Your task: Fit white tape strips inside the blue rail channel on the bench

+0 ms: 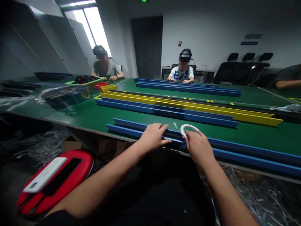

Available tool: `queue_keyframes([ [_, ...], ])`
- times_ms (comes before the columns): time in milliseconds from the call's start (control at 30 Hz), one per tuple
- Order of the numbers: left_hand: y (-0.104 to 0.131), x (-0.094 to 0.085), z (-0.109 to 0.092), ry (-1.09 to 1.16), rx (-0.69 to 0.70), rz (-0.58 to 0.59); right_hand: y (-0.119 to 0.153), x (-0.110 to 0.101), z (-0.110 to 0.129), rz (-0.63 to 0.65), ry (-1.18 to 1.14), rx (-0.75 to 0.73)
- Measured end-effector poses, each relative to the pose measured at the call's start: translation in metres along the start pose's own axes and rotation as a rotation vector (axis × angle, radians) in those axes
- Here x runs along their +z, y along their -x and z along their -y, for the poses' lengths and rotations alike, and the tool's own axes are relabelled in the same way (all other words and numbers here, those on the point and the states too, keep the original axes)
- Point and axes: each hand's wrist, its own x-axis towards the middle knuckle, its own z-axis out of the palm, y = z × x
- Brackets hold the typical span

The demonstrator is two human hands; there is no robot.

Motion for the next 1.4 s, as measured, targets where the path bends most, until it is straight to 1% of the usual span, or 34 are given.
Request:
queue_keyframes([
  [100, 0.016, -0.01, 0.048, -0.06, -0.036, 0.018, -0.029, 0.004, 0.052, 0.021, -0.014, 0.003],
  [200, 0.034, -0.017, 0.092, -0.113, -0.09, 0.033, -0.055, 0.005, 0.086, 0.022, -0.021, 0.017],
  [267, 0.044, -0.018, 0.11, -0.143, -0.107, 0.038, -0.066, 0.005, 0.098, 0.04, -0.015, 0.04],
  [333, 0.05, -0.018, 0.117, -0.176, -0.115, 0.016, -0.071, 0.007, 0.102, 0.058, -0.007, 0.045],
  [433, 0.051, -0.015, 0.112, -0.216, -0.126, -0.016, -0.067, 0.01, 0.097, 0.071, -0.001, -0.017],
  [533, 0.049, -0.012, 0.098, -0.218, -0.129, -0.033, -0.056, 0.011, 0.083, 0.077, -0.008, -0.053],
  [633, 0.044, -0.007, 0.078, -0.195, -0.127, -0.047, -0.044, 0.012, 0.059, 0.084, -0.028, -0.042],
  [767, 0.031, 0.001, 0.05, -0.126, -0.119, -0.07, -0.031, 0.009, 0.023, 0.112, -0.091, -0.015],
  [867, 0.022, 0.003, 0.037, -0.011, -0.095, -0.083, -0.025, 0.002, 0.007, 0.079, -0.189, 0.039],
  [967, 0.018, -0.002, 0.035, 0.215, -0.085, -0.117, -0.022, -0.005, 0.011, -0.006, -0.237, -0.004],
  [1067, 0.019, -0.015, 0.038, 0.527, -0.129, -0.168, -0.022, -0.009, 0.029, -0.084, -0.258, -0.089],
  [1133, 0.021, -0.025, 0.039, 0.663, -0.156, -0.195, -0.023, -0.011, 0.041, -0.125, -0.271, -0.135],
  [1200, 0.024, -0.033, 0.04, 0.693, -0.171, -0.227, -0.024, -0.012, 0.051, -0.141, -0.277, -0.174],
  [1267, 0.028, -0.038, 0.039, 0.661, -0.171, -0.266, -0.025, -0.013, 0.058, -0.131, -0.278, -0.194],
  [1400, 0.038, -0.035, 0.04, 0.61, -0.164, -0.332, -0.025, -0.014, 0.065, -0.113, -0.268, -0.201],
])
